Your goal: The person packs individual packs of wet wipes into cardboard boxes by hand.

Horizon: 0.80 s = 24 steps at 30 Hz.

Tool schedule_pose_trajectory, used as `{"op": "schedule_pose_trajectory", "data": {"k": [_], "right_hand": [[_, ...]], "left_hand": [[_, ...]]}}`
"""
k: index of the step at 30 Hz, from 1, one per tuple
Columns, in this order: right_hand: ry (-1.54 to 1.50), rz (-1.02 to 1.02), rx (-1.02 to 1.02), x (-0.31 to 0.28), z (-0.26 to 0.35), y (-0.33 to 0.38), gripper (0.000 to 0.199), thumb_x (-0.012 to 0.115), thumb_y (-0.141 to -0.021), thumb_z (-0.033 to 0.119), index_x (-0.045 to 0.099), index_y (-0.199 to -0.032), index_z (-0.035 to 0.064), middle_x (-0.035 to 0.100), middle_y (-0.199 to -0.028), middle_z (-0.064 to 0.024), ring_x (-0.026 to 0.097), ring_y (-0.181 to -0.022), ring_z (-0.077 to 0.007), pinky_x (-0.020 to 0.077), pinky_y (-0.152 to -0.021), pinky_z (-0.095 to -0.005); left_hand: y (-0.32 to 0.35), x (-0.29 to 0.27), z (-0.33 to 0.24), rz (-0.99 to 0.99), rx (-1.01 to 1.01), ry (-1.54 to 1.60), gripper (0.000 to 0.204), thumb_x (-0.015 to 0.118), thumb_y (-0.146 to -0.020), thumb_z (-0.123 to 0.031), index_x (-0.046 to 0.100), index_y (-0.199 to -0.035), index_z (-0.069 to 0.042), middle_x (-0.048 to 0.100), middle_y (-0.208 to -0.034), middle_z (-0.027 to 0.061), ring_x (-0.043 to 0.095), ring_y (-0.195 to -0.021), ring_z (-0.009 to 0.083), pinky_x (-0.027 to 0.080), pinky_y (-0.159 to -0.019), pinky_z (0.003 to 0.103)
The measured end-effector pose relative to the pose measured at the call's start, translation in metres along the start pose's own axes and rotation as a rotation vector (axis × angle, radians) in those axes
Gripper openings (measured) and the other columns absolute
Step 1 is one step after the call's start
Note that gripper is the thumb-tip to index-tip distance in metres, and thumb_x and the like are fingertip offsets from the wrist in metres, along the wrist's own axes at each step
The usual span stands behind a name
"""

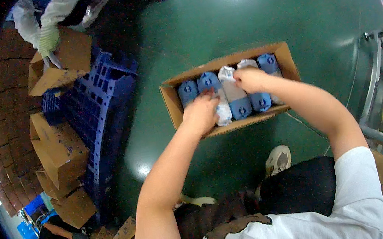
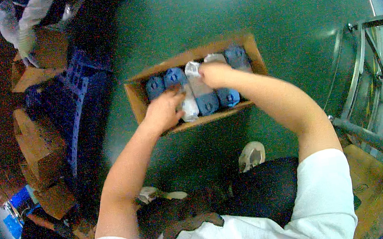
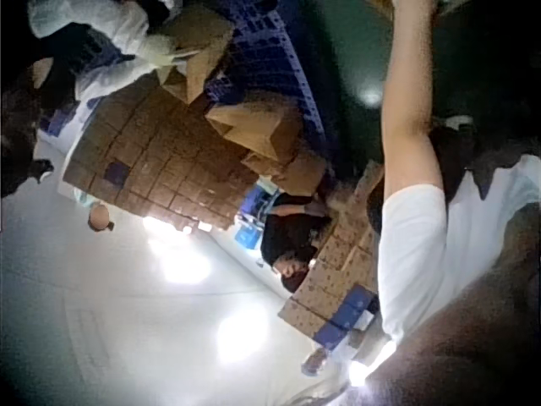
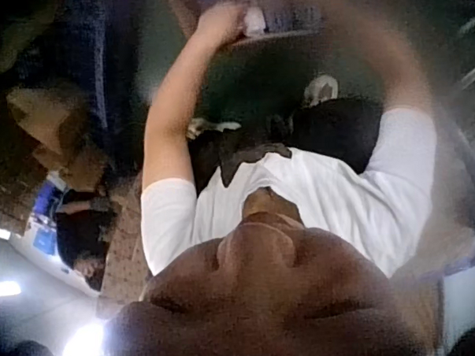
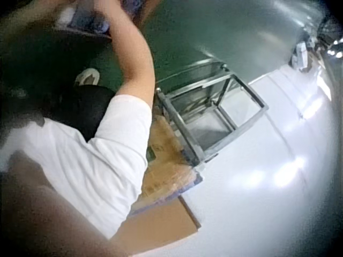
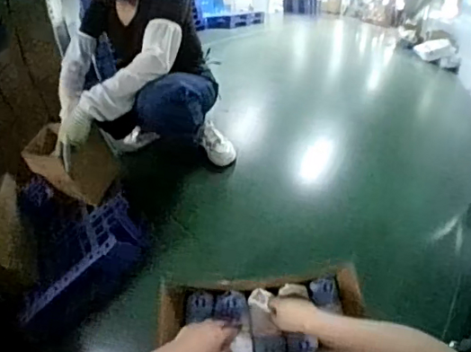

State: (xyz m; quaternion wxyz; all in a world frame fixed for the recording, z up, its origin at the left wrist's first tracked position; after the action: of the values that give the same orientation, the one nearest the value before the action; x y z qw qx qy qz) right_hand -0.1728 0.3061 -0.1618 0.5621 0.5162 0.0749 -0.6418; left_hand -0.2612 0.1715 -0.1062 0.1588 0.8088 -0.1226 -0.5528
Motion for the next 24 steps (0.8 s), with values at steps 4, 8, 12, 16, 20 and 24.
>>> {"op": "schedule_pose_trajectory", "data": {"k": [4, 8, 12, 16, 20, 24], "right_hand": [[-0.190, -0.096, -0.149, -0.049, 0.035, 0.056, 0.022, 0.055, -0.081, 0.028, 0.058, -0.077, 0.0065, 0.058, -0.069, -0.0173, 0.055, -0.066, -0.0357, 0.0443, -0.060, -0.0418], [-0.592, -0.052, -0.370, -0.107, 0.058, 0.097, 0.027, 0.055, -0.085, 0.031, 0.054, -0.080, 0.0049, 0.055, -0.069, -0.0081, 0.054, -0.068, -0.0196, 0.0430, -0.063, -0.0320], [-1.228, -0.162, -0.264, -0.113, 0.050, 0.101, 0.033, 0.053, -0.088, 0.035, 0.048, -0.102, 0.0059, 0.053, -0.092, -0.0033, 0.050, -0.090, -0.0113, 0.0429, -0.074, -0.0275], [-1.291, -0.577, -0.339, -0.089, 0.060, 0.094, 0.070, 0.062, -0.080, 0.042, 0.030, -0.125, -0.0009, 0.050, -0.109, -0.0129, 0.048, -0.102, -0.0151, 0.0417, -0.086, -0.0309], [-1.311, -0.694, -0.334, -0.083, 0.063, 0.092, 0.061, 0.067, -0.078, 0.038, 0.038, -0.116, -0.0003, 0.057, -0.099, -0.0119, 0.054, -0.092, -0.0155, 0.0443, -0.080, -0.0305], [-1.404, -0.717, -0.298, -0.084, 0.056, 0.094, 0.049, 0.066, -0.079, 0.033, 0.042, -0.107, 0.0012, 0.057, -0.099, -0.0091, 0.054, -0.090, -0.0123, 0.0444, -0.078, -0.0271]], "left_hand": [[0.002, -0.011, 0.013, 0.017, -0.231, 0.463, 0.049, 0.061, -0.077, -0.028, 0.051, -0.119, -0.006, 0.039, -0.133, 0.0176, 0.043, -0.119, 0.0280, 0.039, -0.095, 0.038], [-0.008, -0.015, 0.009, -0.225, -0.115, 1.600, 0.072, 0.059, -0.079, -0.047, 0.036, -0.128, 0.001, 0.045, -0.127, 0.0157, 0.046, -0.115, 0.0272, 0.035, -0.097, 0.037], [-0.005, -0.055, -0.031, -0.222, -0.100, 2.100, 0.072, 0.063, -0.077, -0.047, 0.034, -0.127, -0.004, 0.050, -0.118, 0.0138, 0.051, -0.107, 0.0220, 0.042, -0.091, 0.034], [-0.003, -0.069, -0.035, -0.878, -0.147, 1.431, 0.060, 0.063, -0.081, -0.038, 0.034, -0.119, -0.002, 0.051, -0.107, 0.0112, 0.051, -0.098, 0.0178, 0.041, -0.084, 0.031], [0.001, -0.075, -0.048, -1.097, -0.039, 1.324, 0.055, 0.056, -0.084, -0.043, 0.039, -0.113, 0.000, 0.053, -0.103, 0.0118, 0.051, -0.095, 0.0175, 0.040, -0.083, 0.031], [-0.006, -0.081, -0.054, -1.085, -0.073, 1.290, 0.052, 0.053, -0.086, -0.045, 0.042, -0.109, 0.000, 0.054, -0.100, 0.0120, 0.051, -0.092, 0.0171, 0.040, -0.081, 0.031]]}}
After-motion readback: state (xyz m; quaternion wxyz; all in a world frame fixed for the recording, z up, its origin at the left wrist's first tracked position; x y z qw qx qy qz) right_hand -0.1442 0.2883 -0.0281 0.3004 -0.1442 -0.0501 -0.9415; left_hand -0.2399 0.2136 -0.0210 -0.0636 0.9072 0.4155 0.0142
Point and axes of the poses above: each hand's wrist, its own y-axis away from the middle knuckle, its own x-axis out of the palm, z = x × y, the point moved 6 cm from there along -y, towards the middle knuckle
